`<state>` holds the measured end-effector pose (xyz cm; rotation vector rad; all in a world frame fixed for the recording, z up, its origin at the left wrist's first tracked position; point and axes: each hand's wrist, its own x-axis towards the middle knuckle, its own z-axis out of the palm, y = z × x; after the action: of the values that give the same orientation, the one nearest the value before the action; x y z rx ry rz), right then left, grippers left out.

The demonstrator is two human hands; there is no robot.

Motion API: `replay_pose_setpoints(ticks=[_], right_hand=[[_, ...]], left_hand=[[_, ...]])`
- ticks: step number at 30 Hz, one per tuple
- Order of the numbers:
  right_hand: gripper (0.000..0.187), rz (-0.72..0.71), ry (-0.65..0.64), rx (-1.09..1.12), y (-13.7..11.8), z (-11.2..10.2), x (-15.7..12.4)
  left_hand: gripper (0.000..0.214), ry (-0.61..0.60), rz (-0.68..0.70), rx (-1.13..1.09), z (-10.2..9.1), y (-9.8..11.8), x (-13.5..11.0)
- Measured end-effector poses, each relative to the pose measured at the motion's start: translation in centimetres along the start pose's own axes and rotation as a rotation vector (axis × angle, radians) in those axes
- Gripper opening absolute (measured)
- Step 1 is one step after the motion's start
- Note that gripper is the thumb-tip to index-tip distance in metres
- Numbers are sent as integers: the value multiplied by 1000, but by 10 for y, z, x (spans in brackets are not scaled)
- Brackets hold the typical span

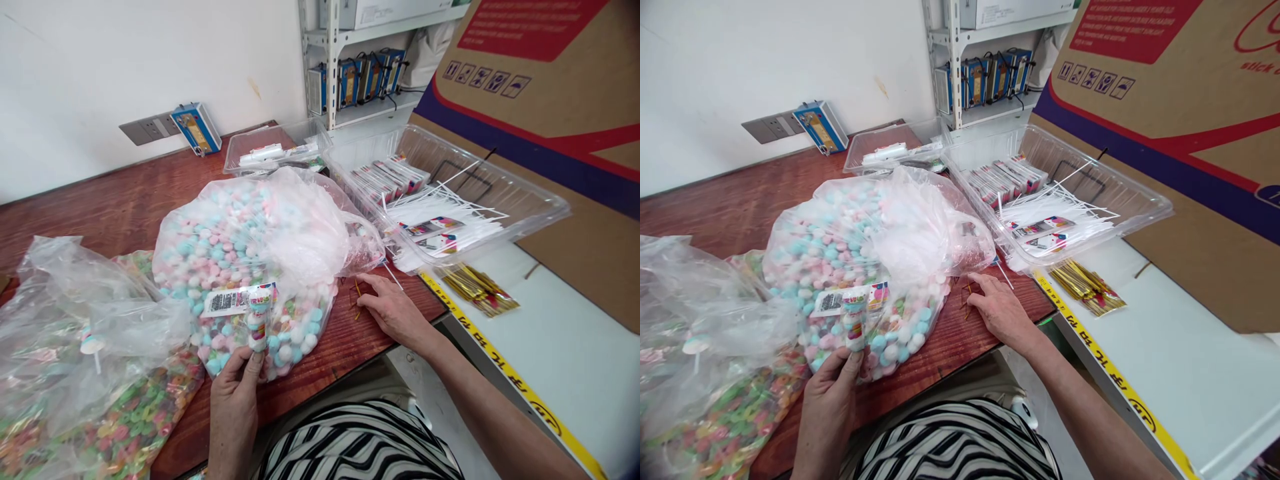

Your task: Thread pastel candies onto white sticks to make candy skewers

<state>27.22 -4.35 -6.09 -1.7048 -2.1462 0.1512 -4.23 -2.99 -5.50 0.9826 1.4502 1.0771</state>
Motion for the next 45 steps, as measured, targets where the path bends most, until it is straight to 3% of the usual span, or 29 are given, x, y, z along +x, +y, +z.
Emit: replay_pose_setpoints(ticks=[6,11,14,17,22,26,30,39,42,45], right_hand=[[17,45,-27,-57,1,6,-3],[15,144,95,103,-11,-8,-1],[13,263,167,306,-38,-20,5],[11,312,172,566,-79,-22,15],[14,203,72,925,-141,4,36],[11,283,25,1061,-157,27,49],[12,342,-2,1115,-156,34,54],[11,336,59,1032,-157,38,57],[8,269,118,920,-157,40,56],[9,183,176,788,-157,42,57]], left_hand=[[35,4,-30,-40,2,0,0],[31,-29,11,102,-2,4,-1],[22,-58,152,280,1,12,0],[16,-72,407,432,9,23,4],[24,-47,636,723,21,36,9],[24,31,757,871,23,34,6],[19,126,826,843,25,27,2],[25,91,785,705,26,28,-2],[21,91,662,538,28,33,-1],[14,88,454,288,32,35,3]])
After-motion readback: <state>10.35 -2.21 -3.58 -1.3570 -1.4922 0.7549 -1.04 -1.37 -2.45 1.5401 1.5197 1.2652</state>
